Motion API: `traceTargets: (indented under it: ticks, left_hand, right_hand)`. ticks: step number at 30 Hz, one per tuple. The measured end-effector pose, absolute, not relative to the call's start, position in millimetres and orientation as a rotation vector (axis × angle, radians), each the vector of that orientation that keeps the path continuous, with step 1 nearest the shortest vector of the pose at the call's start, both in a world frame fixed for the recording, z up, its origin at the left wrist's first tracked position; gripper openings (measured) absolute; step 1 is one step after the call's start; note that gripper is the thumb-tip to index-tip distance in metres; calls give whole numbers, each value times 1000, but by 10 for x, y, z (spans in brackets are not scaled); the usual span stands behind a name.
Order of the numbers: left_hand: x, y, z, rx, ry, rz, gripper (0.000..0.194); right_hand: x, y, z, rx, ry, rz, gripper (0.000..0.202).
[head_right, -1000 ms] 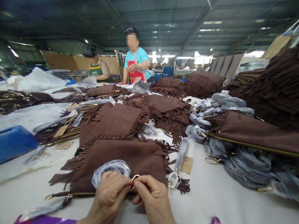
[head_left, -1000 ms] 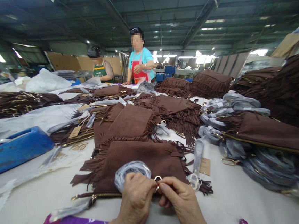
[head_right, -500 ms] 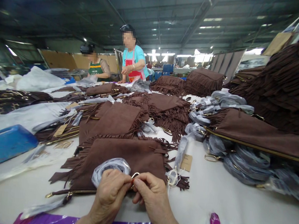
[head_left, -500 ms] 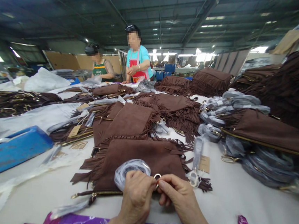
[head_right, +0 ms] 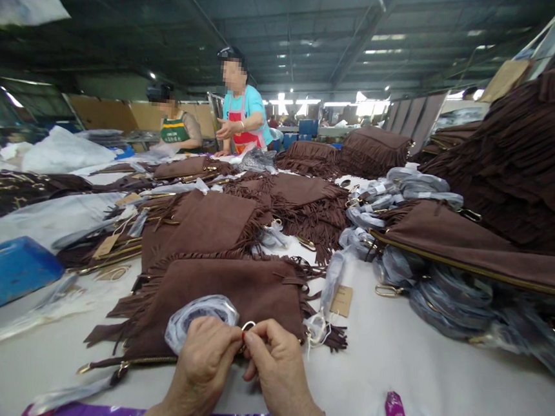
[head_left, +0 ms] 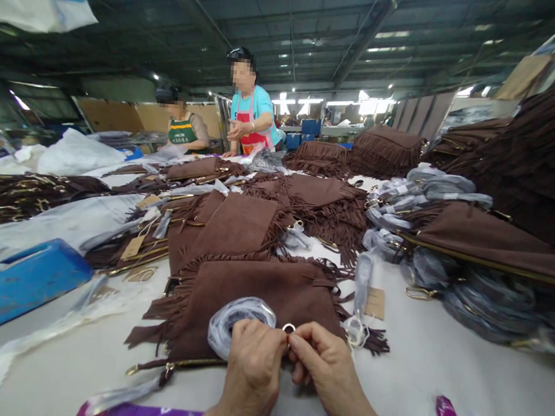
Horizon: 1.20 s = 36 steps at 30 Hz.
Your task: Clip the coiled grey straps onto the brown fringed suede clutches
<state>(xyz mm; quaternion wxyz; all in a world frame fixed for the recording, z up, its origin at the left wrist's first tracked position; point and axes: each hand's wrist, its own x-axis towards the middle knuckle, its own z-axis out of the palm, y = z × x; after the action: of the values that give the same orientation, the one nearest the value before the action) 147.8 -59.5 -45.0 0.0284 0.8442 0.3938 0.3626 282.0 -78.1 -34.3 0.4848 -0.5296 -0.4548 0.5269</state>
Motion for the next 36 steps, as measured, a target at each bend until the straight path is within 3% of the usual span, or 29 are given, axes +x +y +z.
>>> traceTargets:
  ticks: [36]
  left_hand:
    - [1457, -598, -562, 2663, 1071, 1129, 22]
  right_hand:
    - [2814, -752, -411, -1268, -1046, 1399, 34]
